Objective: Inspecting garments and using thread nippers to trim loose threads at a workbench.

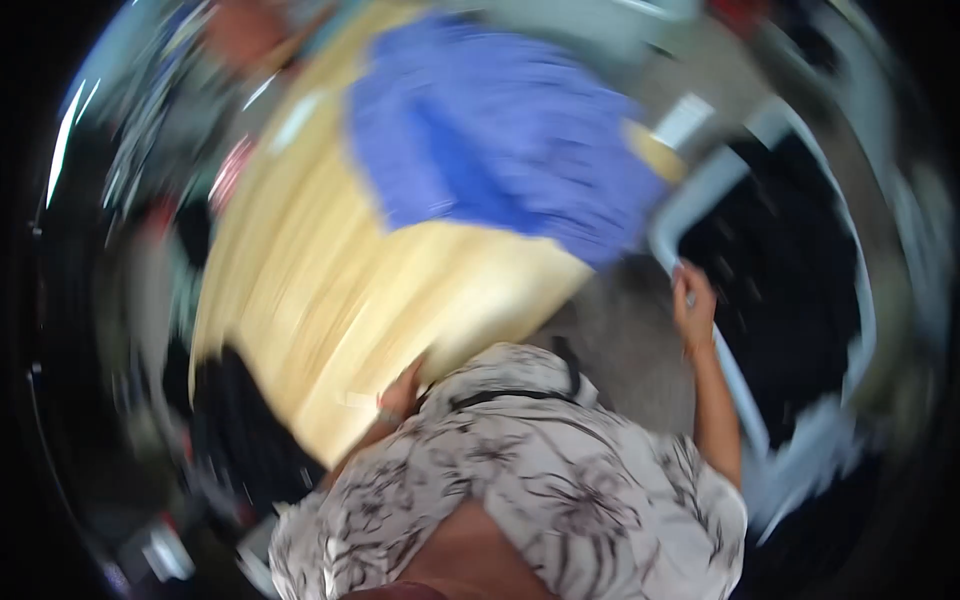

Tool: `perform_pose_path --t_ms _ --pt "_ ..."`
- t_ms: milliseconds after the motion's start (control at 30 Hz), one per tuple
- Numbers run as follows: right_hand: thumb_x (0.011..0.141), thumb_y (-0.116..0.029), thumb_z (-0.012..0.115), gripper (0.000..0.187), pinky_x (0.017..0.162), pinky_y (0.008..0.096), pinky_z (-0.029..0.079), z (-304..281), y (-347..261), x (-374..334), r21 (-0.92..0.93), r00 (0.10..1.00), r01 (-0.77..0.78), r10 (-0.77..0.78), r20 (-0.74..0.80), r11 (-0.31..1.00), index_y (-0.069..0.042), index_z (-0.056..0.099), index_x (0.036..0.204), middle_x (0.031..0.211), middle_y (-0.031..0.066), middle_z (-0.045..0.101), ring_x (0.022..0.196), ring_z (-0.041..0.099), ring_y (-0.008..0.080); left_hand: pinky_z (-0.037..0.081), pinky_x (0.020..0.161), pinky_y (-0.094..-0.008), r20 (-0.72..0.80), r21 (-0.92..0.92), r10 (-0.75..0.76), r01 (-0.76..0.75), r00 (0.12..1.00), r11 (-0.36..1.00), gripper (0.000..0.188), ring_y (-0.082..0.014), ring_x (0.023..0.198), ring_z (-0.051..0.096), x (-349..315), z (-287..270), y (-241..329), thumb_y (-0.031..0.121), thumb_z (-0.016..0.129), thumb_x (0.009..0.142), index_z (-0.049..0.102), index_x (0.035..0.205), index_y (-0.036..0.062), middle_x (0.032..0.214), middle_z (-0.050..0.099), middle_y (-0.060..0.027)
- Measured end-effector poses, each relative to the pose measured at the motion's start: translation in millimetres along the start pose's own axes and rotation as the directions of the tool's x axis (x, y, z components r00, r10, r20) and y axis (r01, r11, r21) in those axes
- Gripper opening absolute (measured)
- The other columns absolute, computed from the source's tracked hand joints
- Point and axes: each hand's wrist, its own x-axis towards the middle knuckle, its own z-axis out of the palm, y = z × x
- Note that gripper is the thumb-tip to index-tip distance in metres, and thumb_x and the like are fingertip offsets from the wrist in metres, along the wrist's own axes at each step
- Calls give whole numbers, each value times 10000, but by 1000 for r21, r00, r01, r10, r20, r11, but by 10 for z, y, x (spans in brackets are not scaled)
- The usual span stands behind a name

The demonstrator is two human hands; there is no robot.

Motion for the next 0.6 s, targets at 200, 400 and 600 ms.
perform_pose_path --t_ms 200,400,600 --pt "781 -263 699 516 979 419 415 1822 -1894 -333 316 250 583 -536 806 748 -20 565 1216 1242 174 559 1148 514 339 538 625 -434 -146 147 126 -104 981 984 1033 -361 804 667 -418 -336 644 165 759 694 126 1510 163 1200 577 -211" --pt "806 -251 658 393 826 457 488 2607 -2330 -914 421 -141 579 -423 895 698 -17 557 1105 1065 213 587 982 592 379 516 550 -393 -392 79 113 -89 913 993 1147 -333 729 663 -268 -340 674 102 749 631 34 1526 176 975 637 -181" --pt "855 -106 590 320 689 423 493 2880 -2067 -1285 497 -42 385 -523 851 778 27 499 1131 832 222 607 757 621 382 519 672 -434 -349 -163 73 -137 934 977 994 -377 791 657 -391 -425 287 152 730 701 155 1512 129 957 660 -186"
